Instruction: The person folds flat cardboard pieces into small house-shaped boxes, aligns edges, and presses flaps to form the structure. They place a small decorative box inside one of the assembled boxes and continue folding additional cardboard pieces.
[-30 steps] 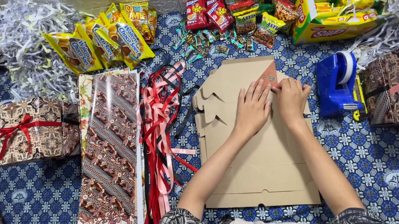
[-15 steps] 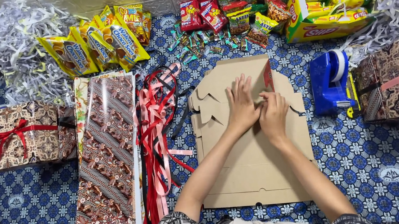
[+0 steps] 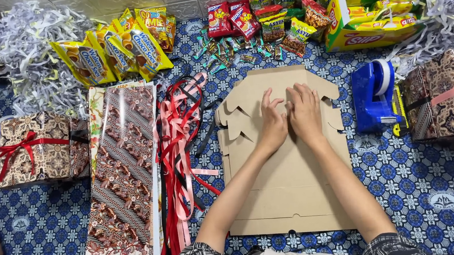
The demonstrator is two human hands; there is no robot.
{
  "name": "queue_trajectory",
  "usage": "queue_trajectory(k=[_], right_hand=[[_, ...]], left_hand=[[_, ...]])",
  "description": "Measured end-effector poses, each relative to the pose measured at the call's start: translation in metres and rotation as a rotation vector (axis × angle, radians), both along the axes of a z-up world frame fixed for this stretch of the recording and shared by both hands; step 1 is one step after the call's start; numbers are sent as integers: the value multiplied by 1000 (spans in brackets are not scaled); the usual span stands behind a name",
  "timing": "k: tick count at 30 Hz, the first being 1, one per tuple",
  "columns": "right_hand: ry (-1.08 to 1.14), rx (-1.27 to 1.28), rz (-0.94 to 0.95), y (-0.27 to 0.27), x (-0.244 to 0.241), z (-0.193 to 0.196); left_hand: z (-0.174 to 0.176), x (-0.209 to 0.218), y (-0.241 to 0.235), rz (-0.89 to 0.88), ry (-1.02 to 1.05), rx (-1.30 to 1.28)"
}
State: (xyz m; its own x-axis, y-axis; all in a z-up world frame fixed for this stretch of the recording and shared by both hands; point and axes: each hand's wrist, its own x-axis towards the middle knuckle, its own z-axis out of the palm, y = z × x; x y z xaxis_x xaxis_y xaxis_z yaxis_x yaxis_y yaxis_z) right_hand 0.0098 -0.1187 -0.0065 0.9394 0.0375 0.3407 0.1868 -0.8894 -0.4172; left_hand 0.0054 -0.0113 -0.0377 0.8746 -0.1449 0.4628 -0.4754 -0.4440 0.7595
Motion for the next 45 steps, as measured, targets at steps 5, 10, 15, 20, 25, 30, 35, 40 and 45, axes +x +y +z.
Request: queue_trajectory(k=[5,10,15,20,25,30,35,40,45], right_hand=[[222,-77,-18,7,0,17],[320,-84,-16,8,1,20],[348,-73,-8,10,-1,31],[348,-65,-6,10,-2,30],[335,-68,-14,9,-1,28],[337,-57,-20,9,-1,26],[296,-63,-16,7,2,17],[66,-181,146,12,-6,23],[67,-198,392,10,-4,25]], left_hand=[[20,3,11,-16,47,97],[35,15,45,208,42,518],[42,30,93,519,175,624],[69,25,99,543,165,683],[63,37,89,568,117,671],[76,24,67,288,134,528],[54,10,53,204,67,668],[47,-5,51,242,-61,750],[44,-1,59,183,-15,728]])
